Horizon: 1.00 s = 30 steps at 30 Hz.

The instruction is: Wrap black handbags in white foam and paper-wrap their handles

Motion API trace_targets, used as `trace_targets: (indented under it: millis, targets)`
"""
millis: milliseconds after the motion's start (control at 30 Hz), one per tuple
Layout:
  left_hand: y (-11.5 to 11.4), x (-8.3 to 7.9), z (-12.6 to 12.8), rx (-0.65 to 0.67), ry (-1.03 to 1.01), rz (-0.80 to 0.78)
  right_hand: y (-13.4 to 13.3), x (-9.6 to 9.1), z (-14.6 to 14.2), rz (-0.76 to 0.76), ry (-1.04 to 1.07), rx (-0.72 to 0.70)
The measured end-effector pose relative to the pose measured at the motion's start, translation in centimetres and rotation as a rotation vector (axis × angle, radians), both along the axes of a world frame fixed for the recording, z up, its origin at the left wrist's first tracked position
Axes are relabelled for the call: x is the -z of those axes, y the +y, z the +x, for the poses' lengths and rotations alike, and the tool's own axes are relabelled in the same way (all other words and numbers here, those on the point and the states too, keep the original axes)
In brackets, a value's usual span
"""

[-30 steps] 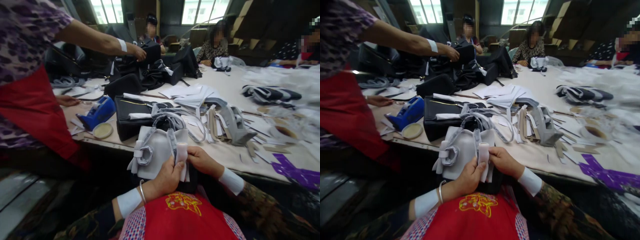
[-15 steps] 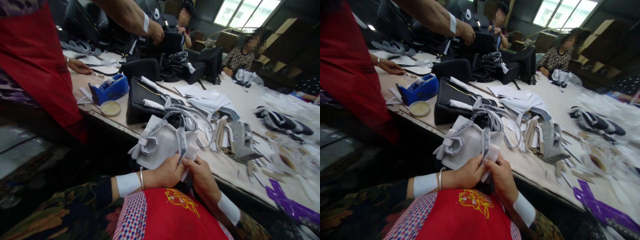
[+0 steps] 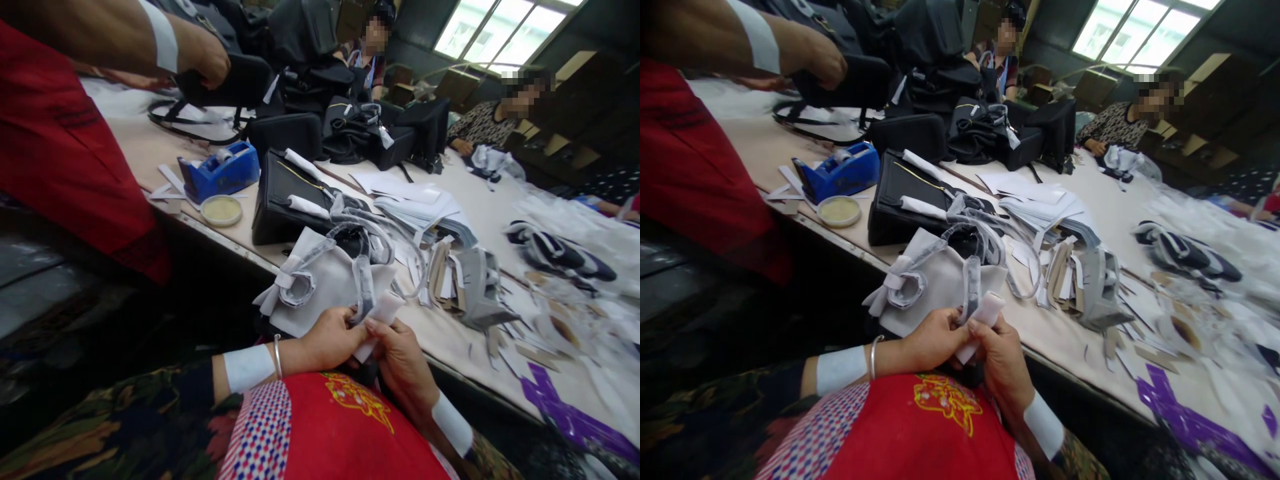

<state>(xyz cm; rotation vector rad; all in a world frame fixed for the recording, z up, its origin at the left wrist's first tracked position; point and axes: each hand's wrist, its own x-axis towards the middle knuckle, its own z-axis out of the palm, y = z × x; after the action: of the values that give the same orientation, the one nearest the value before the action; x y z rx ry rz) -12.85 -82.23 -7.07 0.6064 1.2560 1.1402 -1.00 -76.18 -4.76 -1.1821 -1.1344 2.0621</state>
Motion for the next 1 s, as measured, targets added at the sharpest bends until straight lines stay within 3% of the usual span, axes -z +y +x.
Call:
trace_targets:
  millis: [367, 433, 567, 633, 767, 1000]
  targets:
    - [-0.1, 0.1, -0.2, -0.033, -0.016, 0.108, 0.7, 0.2, 0.7, -0.031, 0.006, -0.079]
    - [-0.1, 0.3, -0.2, -0.030, 0.009, 0.114, 1.4, -0.1, 1.3, 0.008, -0.019, -0.178]
    - [-0.1, 0.3, -0.3, -0.035, 0.057, 0.110, 3.6, -1.5, 3.5, 0.280, -0.148, -0.506]
    - [-0.1, 0.4, -0.3, -0.030, 0.050, 0.112, 4.6, -2.0, 4.7, 0.362, -0.287, -0.589]
    - [0.1, 0.6, -0.2, -0.008, 0.019, 0.083, 5.5, -1.5, 5.7, 0.431, -0.435, -0.509]
    - [-0.1, 0.4, -0.5, 0.042, 0.081, 0.023, 6.4, 0.6, 3.8, 0.289, -0.242, -0.566]
